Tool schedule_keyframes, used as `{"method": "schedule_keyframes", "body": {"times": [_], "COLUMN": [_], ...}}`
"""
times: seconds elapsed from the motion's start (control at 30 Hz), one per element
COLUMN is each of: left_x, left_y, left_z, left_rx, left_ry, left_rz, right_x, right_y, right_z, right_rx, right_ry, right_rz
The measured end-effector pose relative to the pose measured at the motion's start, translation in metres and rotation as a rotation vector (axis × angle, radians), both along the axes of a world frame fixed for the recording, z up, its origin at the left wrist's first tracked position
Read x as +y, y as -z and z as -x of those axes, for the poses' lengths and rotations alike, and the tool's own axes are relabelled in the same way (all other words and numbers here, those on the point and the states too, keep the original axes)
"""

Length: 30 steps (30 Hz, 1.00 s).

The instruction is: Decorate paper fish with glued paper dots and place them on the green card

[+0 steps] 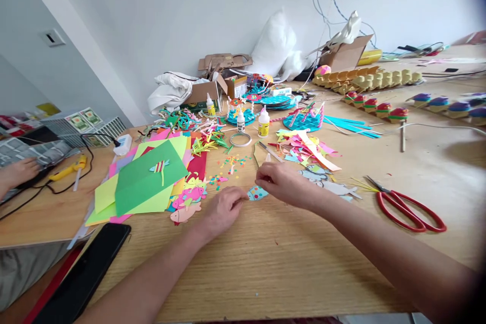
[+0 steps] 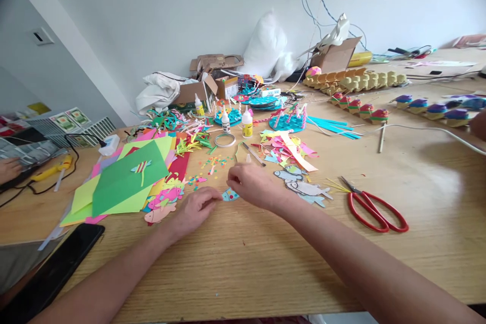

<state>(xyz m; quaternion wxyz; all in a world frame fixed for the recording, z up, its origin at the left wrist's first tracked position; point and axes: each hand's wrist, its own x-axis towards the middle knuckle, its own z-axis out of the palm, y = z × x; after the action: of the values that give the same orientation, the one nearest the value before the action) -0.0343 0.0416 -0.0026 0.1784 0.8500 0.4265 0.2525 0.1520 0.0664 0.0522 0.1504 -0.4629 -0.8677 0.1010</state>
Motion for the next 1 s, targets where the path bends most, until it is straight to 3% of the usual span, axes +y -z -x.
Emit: {"method": "schedule_keyframes", "body": {"times": [0.1,0.2,0.37,0.6,0.8,1.0], "left_x": [0.01,0.022,0.035,0.048,0.073,0.085], "left_y": [-0.007,-0.012,-0.019,-0.031,-0.027,-0.022], "left_z": [0.009,0.022,0.046,0.056,0.037,0.018], "left_rx": [-0.152,-0.243,-0.175,0.115,0.362,0.461], "left_ry": [-0.126,-0.237,-0.381,-0.309,-0.185,-0.132], "left_rz": [0.122,0.112,0.033,-0.023,0.003,0.008], "right_x": [-0.017,-0.028,-0.035,-0.05,-0.064,-0.065], "right_y": [0.007,0.02,0.036,0.031,0.03,0.034], "right_z": [0.001,0.002,0.005,0.009,0.011,0.011], "right_rx": [0.049,0.022,0.019,0.0,-0.056,-0.052], "right_ry": [-0.147,-0.308,-0.469,-0.546,-0.701,-0.724], "right_rz": [-0.067,-0.135,-0.129,-0.05,-0.058,-0.089]}}
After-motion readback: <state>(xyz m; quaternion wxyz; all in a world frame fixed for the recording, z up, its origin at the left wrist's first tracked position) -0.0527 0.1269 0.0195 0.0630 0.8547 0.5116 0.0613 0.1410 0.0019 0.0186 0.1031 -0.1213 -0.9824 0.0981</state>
